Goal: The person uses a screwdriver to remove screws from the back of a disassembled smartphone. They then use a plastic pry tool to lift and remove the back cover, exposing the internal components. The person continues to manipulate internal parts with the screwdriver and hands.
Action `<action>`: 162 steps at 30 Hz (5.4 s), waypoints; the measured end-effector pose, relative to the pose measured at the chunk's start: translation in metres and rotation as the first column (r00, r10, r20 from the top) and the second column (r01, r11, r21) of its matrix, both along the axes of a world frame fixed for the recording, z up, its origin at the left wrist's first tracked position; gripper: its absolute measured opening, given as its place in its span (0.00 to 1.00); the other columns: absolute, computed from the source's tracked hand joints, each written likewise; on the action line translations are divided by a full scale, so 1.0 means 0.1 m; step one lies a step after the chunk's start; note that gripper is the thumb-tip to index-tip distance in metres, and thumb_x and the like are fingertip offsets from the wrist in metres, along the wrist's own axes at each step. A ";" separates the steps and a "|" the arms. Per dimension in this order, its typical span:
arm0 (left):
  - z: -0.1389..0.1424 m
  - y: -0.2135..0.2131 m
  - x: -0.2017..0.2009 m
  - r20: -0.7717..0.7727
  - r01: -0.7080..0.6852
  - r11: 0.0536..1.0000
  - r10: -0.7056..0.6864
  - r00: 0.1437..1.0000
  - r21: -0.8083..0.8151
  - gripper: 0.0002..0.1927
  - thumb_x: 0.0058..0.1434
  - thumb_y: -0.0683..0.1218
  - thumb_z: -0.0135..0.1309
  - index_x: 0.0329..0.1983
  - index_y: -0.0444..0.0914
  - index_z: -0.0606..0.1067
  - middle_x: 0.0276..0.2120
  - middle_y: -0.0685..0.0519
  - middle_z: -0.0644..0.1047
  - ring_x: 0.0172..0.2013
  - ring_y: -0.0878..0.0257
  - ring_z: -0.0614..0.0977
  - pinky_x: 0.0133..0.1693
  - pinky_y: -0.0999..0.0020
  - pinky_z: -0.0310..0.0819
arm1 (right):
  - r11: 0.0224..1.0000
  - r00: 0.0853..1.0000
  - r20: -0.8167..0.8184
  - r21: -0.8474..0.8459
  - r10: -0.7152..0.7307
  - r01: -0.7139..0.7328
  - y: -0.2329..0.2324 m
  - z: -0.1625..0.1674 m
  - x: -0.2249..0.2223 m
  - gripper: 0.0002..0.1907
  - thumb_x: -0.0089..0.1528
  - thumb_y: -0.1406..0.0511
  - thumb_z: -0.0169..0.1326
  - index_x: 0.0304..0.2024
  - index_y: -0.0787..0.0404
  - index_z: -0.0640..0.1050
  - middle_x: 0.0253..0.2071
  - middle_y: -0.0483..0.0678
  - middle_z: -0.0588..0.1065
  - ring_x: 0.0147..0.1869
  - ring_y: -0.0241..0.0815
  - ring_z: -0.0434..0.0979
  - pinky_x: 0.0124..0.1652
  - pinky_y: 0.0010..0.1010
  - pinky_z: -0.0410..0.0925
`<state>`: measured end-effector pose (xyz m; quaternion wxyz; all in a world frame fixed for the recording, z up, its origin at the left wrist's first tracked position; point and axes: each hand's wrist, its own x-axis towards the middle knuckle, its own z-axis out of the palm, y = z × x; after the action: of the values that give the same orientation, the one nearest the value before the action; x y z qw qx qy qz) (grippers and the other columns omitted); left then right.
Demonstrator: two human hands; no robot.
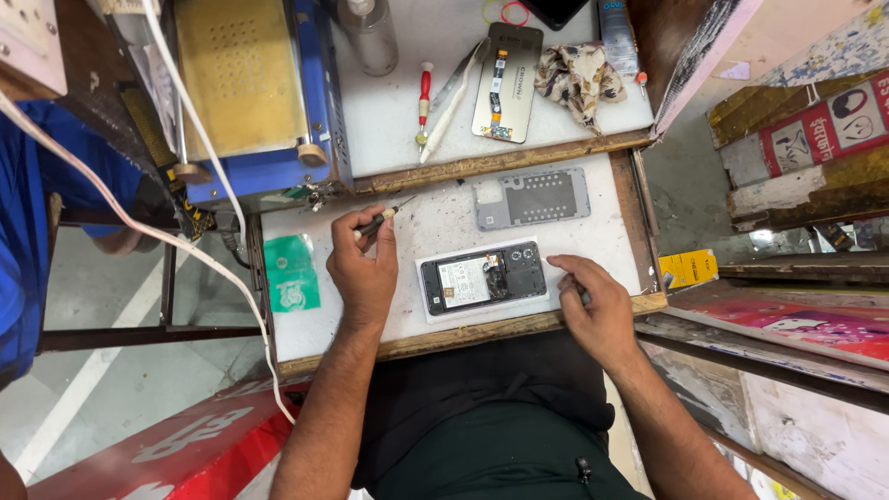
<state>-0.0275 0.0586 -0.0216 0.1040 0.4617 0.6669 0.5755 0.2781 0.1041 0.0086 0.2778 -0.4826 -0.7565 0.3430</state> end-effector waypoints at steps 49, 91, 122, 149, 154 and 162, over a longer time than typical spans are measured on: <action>0.45 -1.04 -0.62 -0.419 -0.335 0.844 0.147 0.896 -0.419 0.11 0.66 0.44 0.60 0.51 0.43 0.81 0.43 0.49 0.84 0.36 0.58 0.86 0.37 0.65 0.81 | 0.921 0.957 0.186 -0.283 -0.223 0.269 0.57 -0.12 0.71 0.32 0.72 0.57 0.40 0.77 0.57 0.55 0.62 0.65 0.72 0.65 0.57 0.74 0.61 0.47 0.65; 0.05 -0.11 0.06 0.266 0.356 0.935 -0.340 0.902 -0.011 0.04 0.70 0.40 0.55 0.43 0.35 0.78 0.30 0.58 0.79 0.23 0.78 0.69 0.25 0.80 0.63 | 0.934 0.941 0.145 -0.149 -0.305 0.326 0.53 -0.15 0.74 0.26 0.73 0.59 0.43 0.73 0.61 0.64 0.63 0.63 0.73 0.64 0.54 0.74 0.59 0.43 0.68; 0.38 -0.60 -0.04 -0.318 0.039 0.806 -0.277 0.906 -0.591 0.15 0.59 0.40 0.60 0.49 0.40 0.77 0.41 0.47 0.81 0.32 0.50 0.85 0.34 0.58 0.82 | 0.943 0.948 0.087 -0.107 -0.306 0.314 0.49 -0.20 0.83 0.25 0.74 0.64 0.44 0.73 0.65 0.63 0.66 0.65 0.70 0.69 0.54 0.72 0.63 0.42 0.67; 0.69 -0.71 -0.46 -0.446 -0.254 0.857 0.033 0.895 -0.447 0.12 0.66 0.44 0.61 0.51 0.38 0.79 0.37 0.49 0.82 0.35 0.56 0.85 0.36 0.58 0.79 | 0.935 0.942 0.132 -0.138 -0.310 0.327 0.45 -0.23 0.85 0.23 0.75 0.65 0.44 0.72 0.65 0.66 0.60 0.62 0.74 0.61 0.49 0.77 0.57 0.39 0.71; 0.70 -0.35 -0.35 -0.393 -0.116 0.918 -0.046 0.918 -0.380 0.11 0.69 0.44 0.58 0.52 0.37 0.78 0.43 0.45 0.82 0.37 0.57 0.86 0.39 0.61 0.83 | 0.950 0.946 0.124 -0.052 -0.300 0.308 0.48 -0.20 0.82 0.22 0.75 0.65 0.46 0.71 0.65 0.67 0.62 0.63 0.73 0.63 0.52 0.76 0.59 0.41 0.69; 0.82 0.89 0.04 -0.479 0.042 0.956 -0.183 0.859 -0.290 0.14 0.70 0.42 0.55 0.57 0.35 0.76 0.41 0.42 0.79 0.42 0.44 0.82 0.44 0.49 0.78 | 0.950 0.949 0.072 -0.022 -0.308 0.310 0.48 -0.07 0.67 0.22 0.75 0.64 0.48 0.70 0.65 0.68 0.63 0.62 0.74 0.62 0.51 0.77 0.57 0.39 0.70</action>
<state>-0.0236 0.1472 0.0601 0.0232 0.6149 0.7146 0.3327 0.3455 0.1522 0.0014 0.2944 -0.6109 -0.6749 0.2910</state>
